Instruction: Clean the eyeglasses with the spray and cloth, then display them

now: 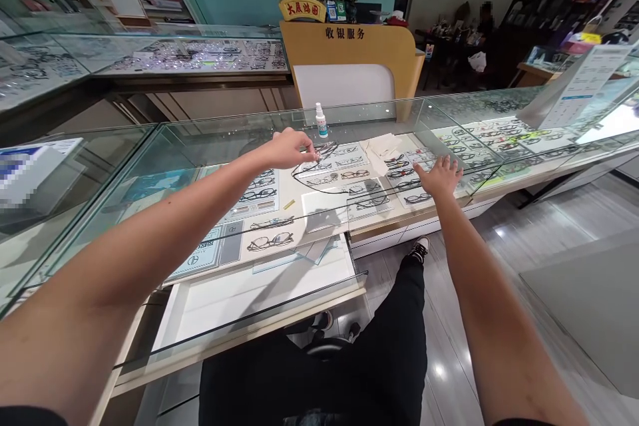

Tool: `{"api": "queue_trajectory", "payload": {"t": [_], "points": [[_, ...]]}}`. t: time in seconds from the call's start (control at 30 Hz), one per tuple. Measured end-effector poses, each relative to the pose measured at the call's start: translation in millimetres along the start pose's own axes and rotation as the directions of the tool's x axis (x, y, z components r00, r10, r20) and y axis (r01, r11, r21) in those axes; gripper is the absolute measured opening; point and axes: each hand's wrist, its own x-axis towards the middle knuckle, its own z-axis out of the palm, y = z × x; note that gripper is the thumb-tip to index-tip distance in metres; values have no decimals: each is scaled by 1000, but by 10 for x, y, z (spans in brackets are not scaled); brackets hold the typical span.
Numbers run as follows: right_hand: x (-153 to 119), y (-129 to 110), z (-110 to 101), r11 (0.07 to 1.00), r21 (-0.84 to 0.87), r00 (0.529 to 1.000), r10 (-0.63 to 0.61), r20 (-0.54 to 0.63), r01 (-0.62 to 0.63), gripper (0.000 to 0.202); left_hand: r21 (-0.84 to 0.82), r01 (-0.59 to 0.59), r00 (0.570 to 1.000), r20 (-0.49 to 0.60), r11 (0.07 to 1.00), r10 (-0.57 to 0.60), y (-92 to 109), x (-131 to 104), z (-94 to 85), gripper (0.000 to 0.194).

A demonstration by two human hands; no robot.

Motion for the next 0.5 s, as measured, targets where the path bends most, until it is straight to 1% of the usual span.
{"api": "queue_trajectory", "payload": {"t": [0.17, 0.3, 0.37, 0.5], "points": [[39, 31, 18, 1000, 3, 1000, -1, 9, 1, 114, 96, -122, 990, -52, 988, 128, 8, -179, 268, 25], [61, 42, 29, 1000, 7, 1000, 0, 13, 0, 114, 129, -201, 976, -58, 971, 209, 3, -241, 442, 25], [60, 39, 30, 1000, 7, 1000, -3, 8, 3, 114, 133, -219, 973, -48, 967, 227, 0, -247, 498, 24], [49, 31, 33, 1000, 10, 1000, -4, -2, 4, 112, 131, -222, 974, -20, 966, 227, -18, -216, 568, 24]]}}
